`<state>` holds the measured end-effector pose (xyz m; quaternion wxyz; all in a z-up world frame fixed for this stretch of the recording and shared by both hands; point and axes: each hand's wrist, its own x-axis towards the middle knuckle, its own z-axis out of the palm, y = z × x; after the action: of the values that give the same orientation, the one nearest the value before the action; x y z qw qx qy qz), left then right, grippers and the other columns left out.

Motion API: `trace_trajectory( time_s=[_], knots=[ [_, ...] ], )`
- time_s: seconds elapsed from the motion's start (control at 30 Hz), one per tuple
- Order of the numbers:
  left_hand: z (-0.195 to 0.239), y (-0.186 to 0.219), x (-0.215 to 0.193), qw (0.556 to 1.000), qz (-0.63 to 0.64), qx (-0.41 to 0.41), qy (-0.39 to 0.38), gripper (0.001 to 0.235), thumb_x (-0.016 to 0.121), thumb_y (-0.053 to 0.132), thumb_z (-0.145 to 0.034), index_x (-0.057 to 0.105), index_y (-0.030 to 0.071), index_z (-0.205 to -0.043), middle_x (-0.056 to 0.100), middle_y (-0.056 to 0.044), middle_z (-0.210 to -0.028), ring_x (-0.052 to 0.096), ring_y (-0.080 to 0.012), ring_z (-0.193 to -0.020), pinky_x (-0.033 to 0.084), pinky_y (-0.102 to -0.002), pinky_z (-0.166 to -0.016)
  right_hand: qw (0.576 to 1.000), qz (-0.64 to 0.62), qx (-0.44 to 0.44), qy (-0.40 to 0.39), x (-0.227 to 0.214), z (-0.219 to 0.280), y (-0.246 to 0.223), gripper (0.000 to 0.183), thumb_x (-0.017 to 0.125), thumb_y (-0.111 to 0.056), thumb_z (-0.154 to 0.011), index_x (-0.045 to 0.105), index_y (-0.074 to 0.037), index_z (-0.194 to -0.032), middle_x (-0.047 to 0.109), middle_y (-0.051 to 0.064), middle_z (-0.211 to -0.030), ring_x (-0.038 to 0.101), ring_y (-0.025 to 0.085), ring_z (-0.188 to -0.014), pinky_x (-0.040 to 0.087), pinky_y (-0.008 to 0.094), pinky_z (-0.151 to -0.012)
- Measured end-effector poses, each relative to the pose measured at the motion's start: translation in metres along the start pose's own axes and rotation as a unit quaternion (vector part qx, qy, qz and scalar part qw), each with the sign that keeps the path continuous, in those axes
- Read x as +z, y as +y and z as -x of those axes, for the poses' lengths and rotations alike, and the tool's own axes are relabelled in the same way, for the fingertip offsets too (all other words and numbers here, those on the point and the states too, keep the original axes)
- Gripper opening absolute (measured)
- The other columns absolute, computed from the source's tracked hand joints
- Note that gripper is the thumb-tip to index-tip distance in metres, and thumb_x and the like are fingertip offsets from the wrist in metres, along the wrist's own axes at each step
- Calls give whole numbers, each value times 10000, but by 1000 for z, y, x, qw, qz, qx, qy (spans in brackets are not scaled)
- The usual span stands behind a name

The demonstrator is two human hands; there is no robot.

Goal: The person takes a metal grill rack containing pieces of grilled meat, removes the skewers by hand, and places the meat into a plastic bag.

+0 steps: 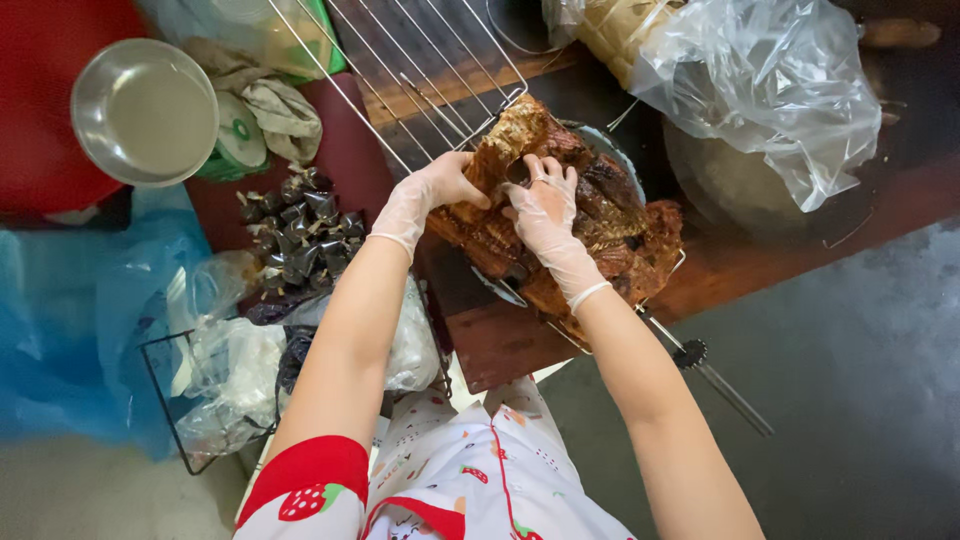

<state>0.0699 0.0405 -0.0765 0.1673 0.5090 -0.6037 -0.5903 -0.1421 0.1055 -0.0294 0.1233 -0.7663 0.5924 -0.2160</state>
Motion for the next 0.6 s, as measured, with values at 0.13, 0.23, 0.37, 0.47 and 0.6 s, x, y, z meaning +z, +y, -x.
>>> trace_trajectory(
  time_s=[0.13, 0.23, 0.37, 0.47, 0.6],
  knots=[
    [-8, 3, -2, 997, -60, -32, -33, 627, 915, 182, -598, 720, 48, -1179, 785, -65, -1058, 729, -185, -974, 552, -320, -897, 997, 47, -26, -56, -5, 6, -1, 445, 887, -199, -630, 802, -274, -1061, 549, 99, -1433, 468, 414, -1226, 455, 473, -988],
    [-5, 33, -1, 990, -120, -60, -32, 532, 923, 195, -593, 777, 31, -1078, 799, -86, -1011, 745, -222, -931, 568, -339, -874, 993, 88, -82, -5, -6, 5, -5, 453, 912, -241, -568, 794, -252, -1005, 542, 127, -1389, 495, 403, -1250, 468, 482, -938],
    [16, 67, 10, 958, -248, -136, 43, 528, 928, 219, -600, 762, 28, -1064, 761, -168, -1001, 744, -300, -937, 583, -384, -852, 999, 24, 9, -43, -10, 7, -10, 510, 907, -195, -604, 790, -246, -1098, 538, 129, -1373, 515, 391, -1113, 492, 458, -927],
    [31, 81, 8, 959, -244, -132, 59, 533, 910, 225, -597, 763, 63, -1083, 763, -167, -1003, 738, -313, -942, 577, -393, -856, 998, 2, 49, -36, -9, 5, -10, 702, 899, -182, -625, 708, -191, -1301, 553, 108, -1367, 542, 383, -1090, 502, 444, -913],
    [27, 83, 24, 934, -317, -134, 96, 492, 913, 247, -599, 771, 114, -1051, 749, -144, -1036, 714, -307, -983, 564, -417, -874, 996, -7, 77, -41, 17, 10, 11, 643, 894, -195, -622, 709, -188, -1238, 551, 84, -1382, 546, 385, -1072, 504, 420, -914]
  ],
)
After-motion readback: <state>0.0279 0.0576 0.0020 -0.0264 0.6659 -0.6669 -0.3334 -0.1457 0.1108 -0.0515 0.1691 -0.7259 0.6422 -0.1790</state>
